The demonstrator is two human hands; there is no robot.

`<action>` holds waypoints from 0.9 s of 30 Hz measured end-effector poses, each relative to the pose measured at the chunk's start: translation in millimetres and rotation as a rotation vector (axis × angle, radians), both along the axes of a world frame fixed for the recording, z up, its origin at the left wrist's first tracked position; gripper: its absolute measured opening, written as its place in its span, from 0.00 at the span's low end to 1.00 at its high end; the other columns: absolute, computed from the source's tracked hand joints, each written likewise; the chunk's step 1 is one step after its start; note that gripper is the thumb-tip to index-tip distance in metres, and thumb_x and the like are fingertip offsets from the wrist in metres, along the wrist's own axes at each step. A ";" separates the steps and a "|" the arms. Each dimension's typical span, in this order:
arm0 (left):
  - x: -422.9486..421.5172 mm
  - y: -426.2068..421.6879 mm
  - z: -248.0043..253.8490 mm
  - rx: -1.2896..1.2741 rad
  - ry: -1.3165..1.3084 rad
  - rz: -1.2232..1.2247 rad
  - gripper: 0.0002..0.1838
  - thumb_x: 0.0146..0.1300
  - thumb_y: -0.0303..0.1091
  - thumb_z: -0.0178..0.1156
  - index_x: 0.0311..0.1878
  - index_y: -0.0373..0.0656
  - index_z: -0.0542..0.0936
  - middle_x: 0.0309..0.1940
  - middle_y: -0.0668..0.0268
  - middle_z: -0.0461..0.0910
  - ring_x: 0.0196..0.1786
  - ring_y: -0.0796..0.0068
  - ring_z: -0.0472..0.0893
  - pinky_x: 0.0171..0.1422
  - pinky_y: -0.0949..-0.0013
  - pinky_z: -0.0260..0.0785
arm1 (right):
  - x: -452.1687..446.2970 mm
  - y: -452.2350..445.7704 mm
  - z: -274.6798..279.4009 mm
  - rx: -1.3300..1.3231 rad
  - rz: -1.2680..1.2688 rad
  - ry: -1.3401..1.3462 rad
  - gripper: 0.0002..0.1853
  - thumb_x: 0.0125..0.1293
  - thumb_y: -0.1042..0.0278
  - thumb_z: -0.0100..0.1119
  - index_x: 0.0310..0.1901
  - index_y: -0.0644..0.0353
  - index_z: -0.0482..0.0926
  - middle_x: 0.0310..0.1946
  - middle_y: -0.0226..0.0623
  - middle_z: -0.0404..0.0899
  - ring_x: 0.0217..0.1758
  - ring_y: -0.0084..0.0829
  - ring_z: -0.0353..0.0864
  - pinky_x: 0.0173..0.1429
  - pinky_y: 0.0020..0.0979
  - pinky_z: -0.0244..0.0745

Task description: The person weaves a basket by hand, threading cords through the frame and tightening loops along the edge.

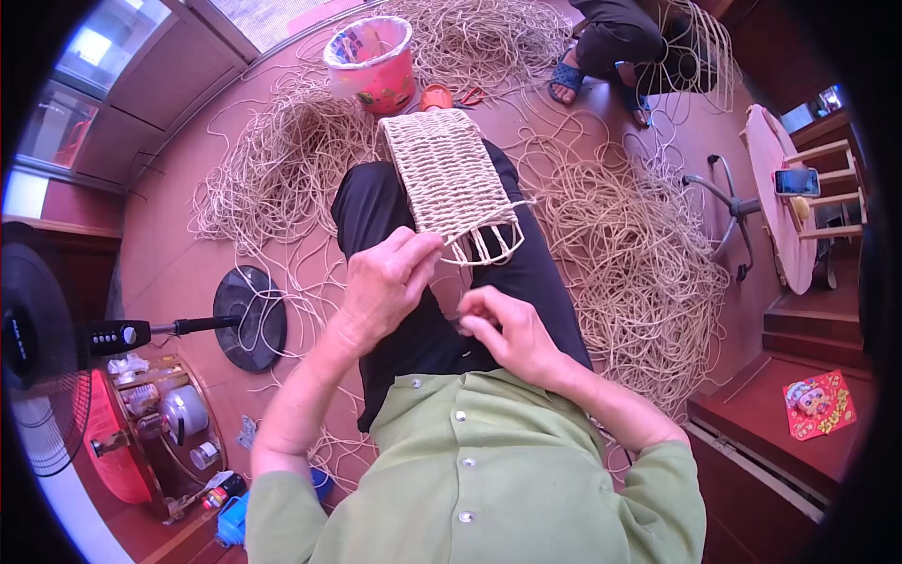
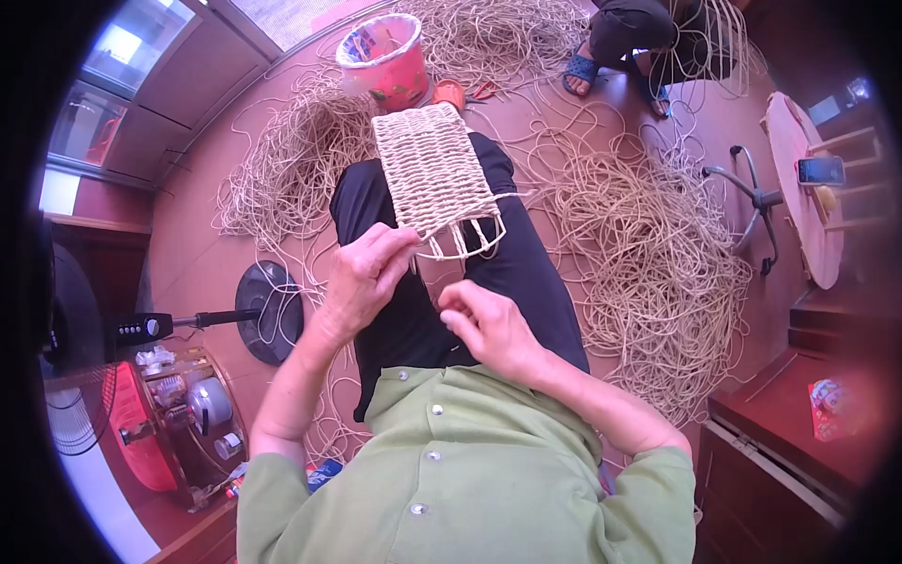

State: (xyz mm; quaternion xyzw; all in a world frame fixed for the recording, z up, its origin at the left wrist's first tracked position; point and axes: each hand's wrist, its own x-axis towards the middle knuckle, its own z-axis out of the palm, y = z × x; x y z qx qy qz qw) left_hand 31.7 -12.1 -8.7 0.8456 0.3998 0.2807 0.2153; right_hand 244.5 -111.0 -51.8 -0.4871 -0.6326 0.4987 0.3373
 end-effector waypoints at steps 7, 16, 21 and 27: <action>-9.2 23.1 31.0 -0.053 0.679 -0.314 0.13 0.64 0.31 0.64 0.52 0.45 0.80 0.35 0.61 0.87 0.36 0.52 0.87 0.36 0.53 0.77 | -41.0 46.1 -31.1 -0.619 -0.135 1.066 0.20 0.78 0.74 0.58 0.68 0.61 0.73 0.56 0.36 0.84 0.52 0.25 0.87 0.51 0.25 0.82; -20.2 33.5 -13.3 -0.089 0.212 -0.105 0.08 0.70 0.31 0.66 0.50 0.44 0.86 0.37 0.62 0.87 0.41 0.60 0.89 0.45 0.63 0.80 | -55.0 74.1 -55.2 -0.646 -0.099 1.307 0.09 0.79 0.67 0.58 0.56 0.56 0.80 0.44 0.26 0.83 0.46 0.22 0.84 0.49 0.29 0.82; -22.6 34.8 -16.0 -0.313 0.141 -0.165 0.09 0.71 0.29 0.66 0.51 0.39 0.86 0.40 0.59 0.87 0.42 0.57 0.88 0.48 0.62 0.80 | -25.8 9.1 -13.3 -0.917 -0.156 1.398 0.11 0.80 0.59 0.60 0.57 0.49 0.78 0.50 0.22 0.81 0.53 0.23 0.81 0.58 0.32 0.77; -12.0 4.4 -14.1 -0.200 0.106 -0.229 0.12 0.67 0.23 0.66 0.53 0.41 0.86 0.37 0.57 0.87 0.39 0.55 0.88 0.43 0.60 0.80 | -31.9 6.6 -38.2 -0.928 -0.266 1.200 0.07 0.79 0.62 0.60 0.51 0.52 0.78 0.47 0.24 0.79 0.48 0.23 0.81 0.53 0.32 0.78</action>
